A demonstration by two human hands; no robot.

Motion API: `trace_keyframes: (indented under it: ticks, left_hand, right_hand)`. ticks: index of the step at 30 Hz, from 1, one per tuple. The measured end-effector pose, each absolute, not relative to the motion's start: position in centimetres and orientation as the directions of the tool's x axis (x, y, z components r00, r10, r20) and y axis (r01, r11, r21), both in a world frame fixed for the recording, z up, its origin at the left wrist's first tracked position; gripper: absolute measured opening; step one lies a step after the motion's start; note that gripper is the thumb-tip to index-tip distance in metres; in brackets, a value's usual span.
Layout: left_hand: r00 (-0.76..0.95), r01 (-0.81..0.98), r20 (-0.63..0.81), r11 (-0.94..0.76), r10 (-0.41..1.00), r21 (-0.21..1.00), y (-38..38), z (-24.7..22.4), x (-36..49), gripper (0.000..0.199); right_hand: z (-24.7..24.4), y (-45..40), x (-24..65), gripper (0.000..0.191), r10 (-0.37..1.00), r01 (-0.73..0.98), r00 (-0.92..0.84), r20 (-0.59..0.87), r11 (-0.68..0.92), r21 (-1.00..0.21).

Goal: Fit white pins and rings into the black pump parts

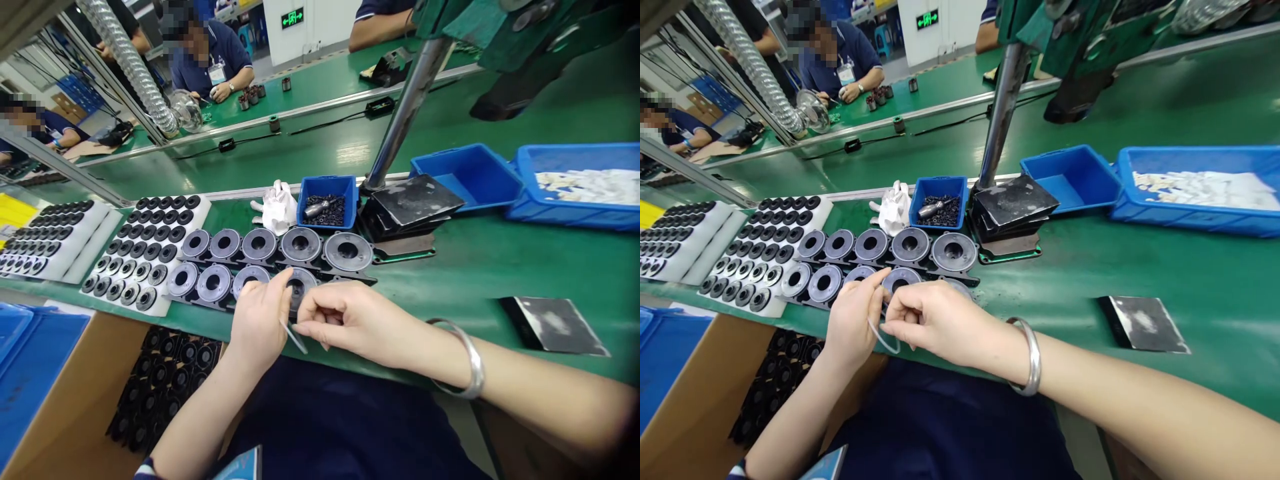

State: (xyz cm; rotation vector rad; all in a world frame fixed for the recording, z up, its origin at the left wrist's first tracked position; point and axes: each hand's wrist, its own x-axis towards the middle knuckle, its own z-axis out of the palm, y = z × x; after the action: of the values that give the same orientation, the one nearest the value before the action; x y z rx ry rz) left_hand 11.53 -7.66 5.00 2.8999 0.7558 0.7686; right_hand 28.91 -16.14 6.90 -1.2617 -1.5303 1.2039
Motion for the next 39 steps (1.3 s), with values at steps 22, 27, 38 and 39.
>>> trace_keyframes:
  ticks: [22,27,38,39]
  left_hand:
    - [0.910,0.096,0.388,-0.984,0.148,0.150,-10.0,1.8,11.3,0.049]
    - [0.927,0.060,0.361,-0.990,0.103,0.127,-11.2,-0.1,11.3,0.047]
    - [0.899,0.031,0.433,-0.996,0.065,0.087,-11.0,-1.0,11.4,0.042]
    - [0.886,0.035,0.459,-0.996,0.067,0.077,-11.0,-1.2,11.5,0.041]
  right_hand:
    - [2.9,-18.3,35.0,0.031,0.966,0.312,0.215,-0.146,-0.209,-0.927]
    - [2.3,-18.7,35.2,0.026,0.968,0.410,0.241,-0.069,-0.166,-0.897]
    - [1.7,-17.8,35.2,0.015,0.968,0.499,0.250,-0.009,-0.136,-0.856]
    - [1.6,-17.5,35.1,0.014,0.968,0.515,0.253,-0.006,-0.140,-0.846]
